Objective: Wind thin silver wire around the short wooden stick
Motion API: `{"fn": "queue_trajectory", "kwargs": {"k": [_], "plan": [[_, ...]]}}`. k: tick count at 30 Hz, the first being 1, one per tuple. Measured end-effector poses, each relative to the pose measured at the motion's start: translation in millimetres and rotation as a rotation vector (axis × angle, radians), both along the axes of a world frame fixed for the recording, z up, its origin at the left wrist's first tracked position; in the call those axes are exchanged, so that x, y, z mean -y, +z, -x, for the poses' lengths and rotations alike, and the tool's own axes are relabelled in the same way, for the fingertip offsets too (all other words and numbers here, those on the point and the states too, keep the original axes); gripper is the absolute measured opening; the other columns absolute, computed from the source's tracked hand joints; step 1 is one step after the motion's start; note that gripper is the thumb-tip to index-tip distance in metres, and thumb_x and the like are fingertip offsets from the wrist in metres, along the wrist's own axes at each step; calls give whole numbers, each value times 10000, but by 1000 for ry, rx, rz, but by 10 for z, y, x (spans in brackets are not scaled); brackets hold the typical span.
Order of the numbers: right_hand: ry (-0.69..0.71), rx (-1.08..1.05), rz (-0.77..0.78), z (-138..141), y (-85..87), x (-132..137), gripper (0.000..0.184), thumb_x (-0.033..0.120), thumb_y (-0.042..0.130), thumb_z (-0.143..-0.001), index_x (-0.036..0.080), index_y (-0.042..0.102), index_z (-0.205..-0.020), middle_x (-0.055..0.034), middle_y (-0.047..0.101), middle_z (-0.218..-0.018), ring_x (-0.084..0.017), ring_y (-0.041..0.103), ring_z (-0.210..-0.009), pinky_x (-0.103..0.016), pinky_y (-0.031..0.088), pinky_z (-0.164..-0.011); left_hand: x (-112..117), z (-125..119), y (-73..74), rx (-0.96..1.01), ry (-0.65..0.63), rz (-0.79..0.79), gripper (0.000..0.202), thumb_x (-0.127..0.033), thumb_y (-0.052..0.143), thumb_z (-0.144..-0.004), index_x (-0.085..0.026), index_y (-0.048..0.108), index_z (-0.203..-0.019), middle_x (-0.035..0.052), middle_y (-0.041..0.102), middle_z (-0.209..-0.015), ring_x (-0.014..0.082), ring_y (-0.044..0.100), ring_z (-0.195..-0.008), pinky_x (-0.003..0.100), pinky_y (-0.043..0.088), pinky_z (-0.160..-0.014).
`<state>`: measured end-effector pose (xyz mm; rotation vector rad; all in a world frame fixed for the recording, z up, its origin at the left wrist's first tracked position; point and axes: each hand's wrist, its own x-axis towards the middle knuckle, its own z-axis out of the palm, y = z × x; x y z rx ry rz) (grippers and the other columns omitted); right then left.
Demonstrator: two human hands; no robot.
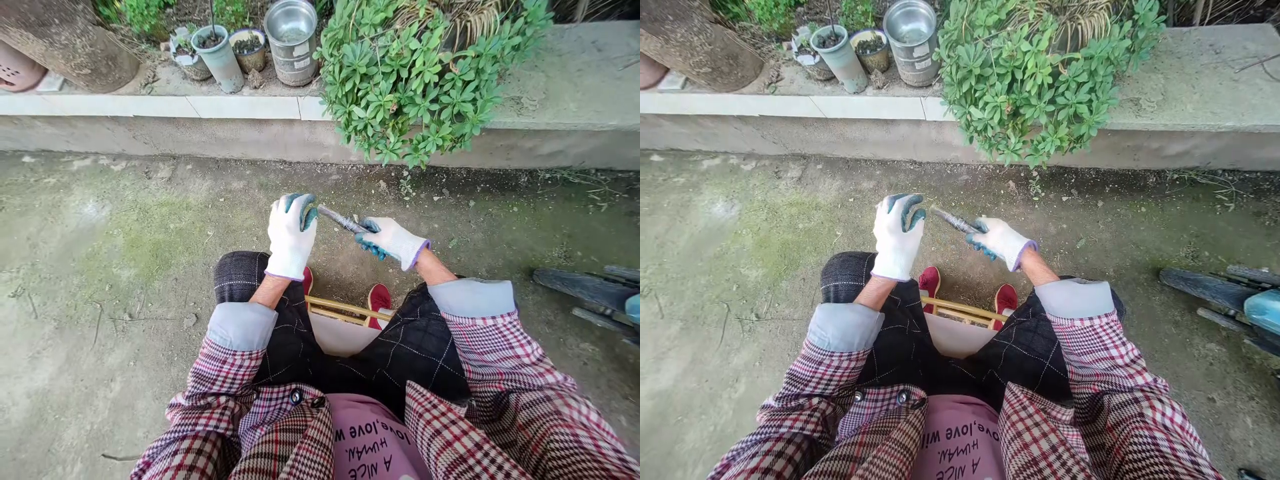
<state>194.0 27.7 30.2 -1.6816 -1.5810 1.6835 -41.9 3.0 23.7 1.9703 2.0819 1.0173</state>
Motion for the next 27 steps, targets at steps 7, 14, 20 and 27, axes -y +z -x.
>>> {"fn": "queue_trajectory", "kwargs": {"k": [7,14,20,27], "plan": [[-10,-165,96,-60,132,64,163,204,713,-968,190,632,-828,43,614,-586,-80,489,-404,-186,411,-347,53,-60,81,-348,-348,58,555,-201,635,-982,-292,627,-1529,120,616,-1593,348,483,-1543,565,360,-1286],[143,-234,193,-163,61,32,163,306,754,-959,149,718,-932,-60,776,-748,-144,674,-513,-249,587,-463,58,-121,82,-623,-592,368,369,-271,665,-1020,-198,696,-1381,175,733,-1285,340,660,-1258,460,523,-1052],[-38,-346,59,-504,60,-55,471,625,798,-870,158,768,-921,-98,792,-758,-163,688,-552,-236,534,-416,16,92,132,-533,-352,486,378,-198,714,-964,-206,688,-1340,169,721,-1342,339,655,-1281,433,531,-1056],[102,-164,115,-471,33,-5,336,435,926,-707,172,811,-882,4,647,-577,-91,449,-417,-236,367,-363,-61,166,90,401,-112,571,243,-286,697,-933,-166,687,-1144,29,717,-918,146,621,-700,268,537,-677]]}}
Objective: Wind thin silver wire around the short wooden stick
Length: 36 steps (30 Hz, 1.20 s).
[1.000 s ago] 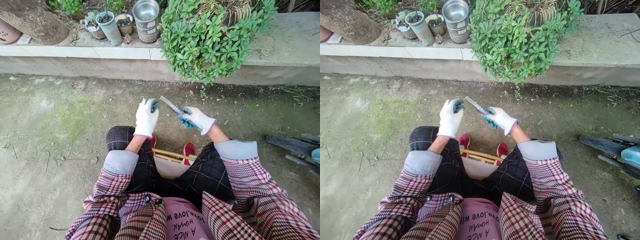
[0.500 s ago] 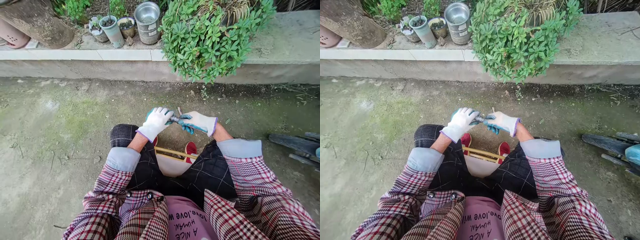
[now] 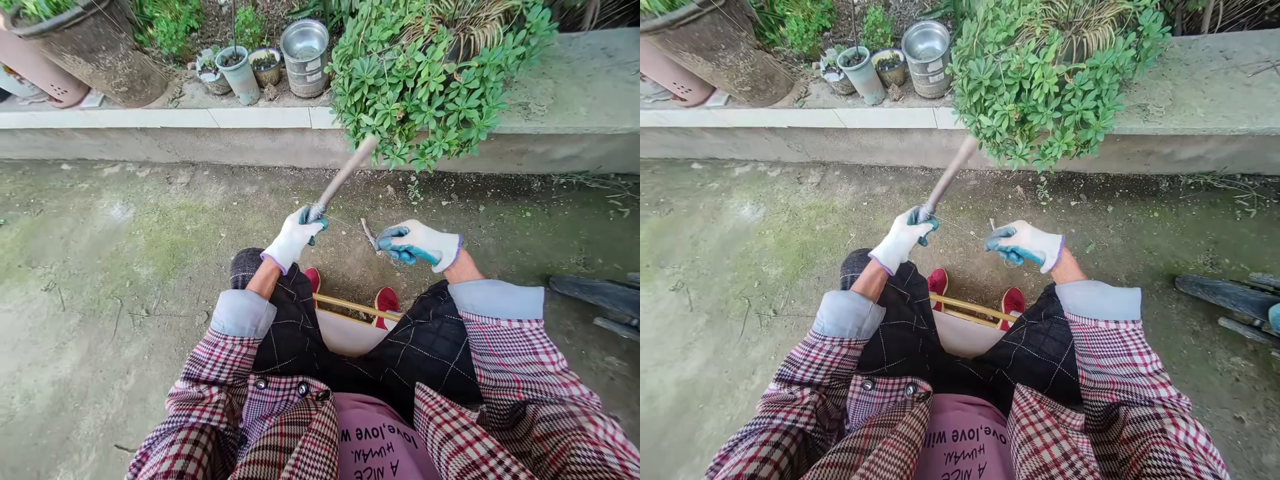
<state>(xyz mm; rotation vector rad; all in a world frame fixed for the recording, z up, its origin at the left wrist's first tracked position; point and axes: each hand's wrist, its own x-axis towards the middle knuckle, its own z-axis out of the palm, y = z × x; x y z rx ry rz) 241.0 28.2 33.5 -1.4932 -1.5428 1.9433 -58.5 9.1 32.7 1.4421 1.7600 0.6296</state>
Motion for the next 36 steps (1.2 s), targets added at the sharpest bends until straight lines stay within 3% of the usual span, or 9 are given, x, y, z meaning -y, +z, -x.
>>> {"fn": "queue_trajectory", "kwargs": {"k": [3,6,9,13,19,23,28,31,36], "plan": [[-49,172,-140,84,-73,-72,164,356,807,-792,194,799,-818,16,613,-564,-109,450,-458,-255,363,-418,133,5,82,63,-61,25,264,-314,709,-917,-157,690,-1128,9,685,-846,128,574,-623,247,487,-601],[-82,319,-403,102,-129,-170,115,291,751,-809,196,772,-747,-13,690,-657,-160,585,-619,-280,453,-560,294,21,113,-362,-463,10,201,-336,759,-899,-196,737,-1042,47,742,-876,213,711,-825,283,529,-757],[-89,323,-482,71,-134,-183,118,295,764,-819,209,770,-739,-38,758,-762,-184,616,-692,-305,489,-621,303,7,19,-775,-759,114,197,-256,714,-921,-223,768,-1108,126,807,-1019,316,772,-1025,367,551,-877],[-102,272,-311,86,-71,-60,139,309,795,-829,227,766,-720,-10,647,-609,-141,496,-533,-285,409,-490,120,-28,-165,-912,-547,226,331,-259,536,-1026,-194,753,-1267,202,814,-1103,348,786,-1100,402,565,-909],[-57,89,-55,258,-22,72,129,322,842,-813,202,796,-825,4,621,-579,-82,441,-437,-209,304,-379,-24,13,-215,-462,-236,119,323,-467,645,-988,-210,778,-1131,105,809,-1007,247,757,-918,300,528,-791],[21,76,-28,378,-45,121,146,283,846,-780,169,808,-863,18,619,-534,-65,443,-410,-179,332,-372,2,-16,-273,-141,-130,134,249,-445,722,-929,-213,668,-857,-16,603,-655,138,556,-585,249,396,-566],[189,65,17,440,-134,201,154,273,814,-767,167,828,-879,22,631,-519,-65,440,-389,-174,321,-356,57,-163,-307,72,-31,242,263,-349,765,-870,-228,550,-781,-65,478,-593,87,422,-477,225,345,-469],[189,138,-48,408,-220,200,113,274,811,-778,181,821,-840,32,614,-506,-67,421,-381,-182,301,-345,113,-182,-210,235,-110,313,221,-332,762,-849,-218,578,-803,-71,456,-579,77,397,-452,215,336,-436],[164,167,-167,252,-372,54,96,239,738,-841,187,816,-855,-11,703,-620,-111,541,-484,-222,417,-431,237,-30,-125,327,-484,458,194,-308,827,-740,-182,686,-781,-32,574,-593,86,483,-472,199,349,-435]]}}
